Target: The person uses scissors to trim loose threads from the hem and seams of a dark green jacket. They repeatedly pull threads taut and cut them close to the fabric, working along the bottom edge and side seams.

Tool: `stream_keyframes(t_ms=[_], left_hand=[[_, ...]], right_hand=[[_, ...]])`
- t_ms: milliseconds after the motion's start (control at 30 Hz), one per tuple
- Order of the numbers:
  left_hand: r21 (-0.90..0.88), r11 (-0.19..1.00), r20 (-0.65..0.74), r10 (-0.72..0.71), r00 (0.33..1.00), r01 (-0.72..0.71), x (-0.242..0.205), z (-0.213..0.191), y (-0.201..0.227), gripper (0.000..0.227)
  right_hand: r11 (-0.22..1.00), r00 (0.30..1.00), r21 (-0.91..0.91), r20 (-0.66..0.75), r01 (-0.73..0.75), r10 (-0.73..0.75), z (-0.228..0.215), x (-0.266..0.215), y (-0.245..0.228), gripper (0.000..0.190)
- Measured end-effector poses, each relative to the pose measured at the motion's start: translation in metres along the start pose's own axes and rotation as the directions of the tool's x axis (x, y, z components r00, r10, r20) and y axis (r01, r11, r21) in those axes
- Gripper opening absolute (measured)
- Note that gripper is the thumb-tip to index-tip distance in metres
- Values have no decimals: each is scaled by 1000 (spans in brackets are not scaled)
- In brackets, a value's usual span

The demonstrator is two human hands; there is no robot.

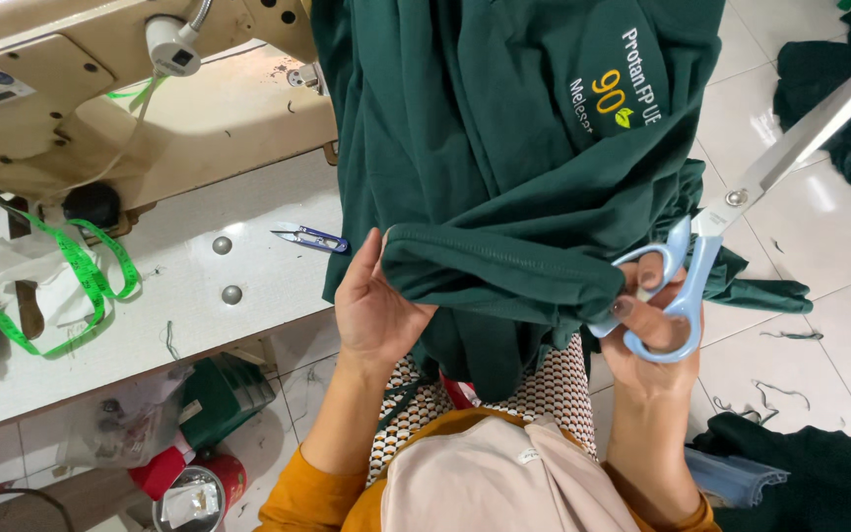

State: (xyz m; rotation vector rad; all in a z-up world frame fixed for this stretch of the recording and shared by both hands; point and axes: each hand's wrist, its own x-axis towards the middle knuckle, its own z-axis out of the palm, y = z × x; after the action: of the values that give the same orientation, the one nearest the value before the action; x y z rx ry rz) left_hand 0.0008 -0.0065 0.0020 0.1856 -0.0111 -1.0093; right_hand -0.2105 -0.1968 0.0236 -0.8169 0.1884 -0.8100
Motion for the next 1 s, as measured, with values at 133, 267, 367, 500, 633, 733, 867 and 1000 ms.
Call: stream_keyframes(t_ms=[133, 267, 367, 500, 633, 733, 867, 1000], left_hand=[[47, 998, -64, 43, 997, -40, -4, 16, -3, 31], [138, 987, 67, 69, 995, -78, -5, 34, -4, 27], [193, 979, 24, 60, 998, -63, -9, 34, -2, 22], [337, 941, 137, -4, 991, -43, -12, 53, 1, 28], [281, 955, 239, -164, 957, 93, -24, 45, 2, 63], [217, 961, 394, -246, 886, 171, -22, 50, -3, 87], [306, 937, 362, -279, 890, 170, -21, 68, -2, 94], [346, 925, 355, -284, 891, 157, -20, 69, -3, 93]], right_hand=[[999, 998, -19, 38, 41, -40, -20, -3, 0, 41], [987, 981, -53, 131, 154, -146, -41, -1, 1, 56], [975, 977, -156, 171, 156, -129, -16, -4, -10, 48], [944, 988, -307, 133, 119, -81, -4, -5, -17, 43], [913, 994, -392, 65, 111, -93, -11, -4, -18, 44], [876, 994, -472, 0, 98, -111, -12, -2, -17, 46], [849, 993, -521, -17, 89, -115, -14, -3, -12, 43], [829, 993, -558, -68, 41, -95, -3, -6, -14, 45]])
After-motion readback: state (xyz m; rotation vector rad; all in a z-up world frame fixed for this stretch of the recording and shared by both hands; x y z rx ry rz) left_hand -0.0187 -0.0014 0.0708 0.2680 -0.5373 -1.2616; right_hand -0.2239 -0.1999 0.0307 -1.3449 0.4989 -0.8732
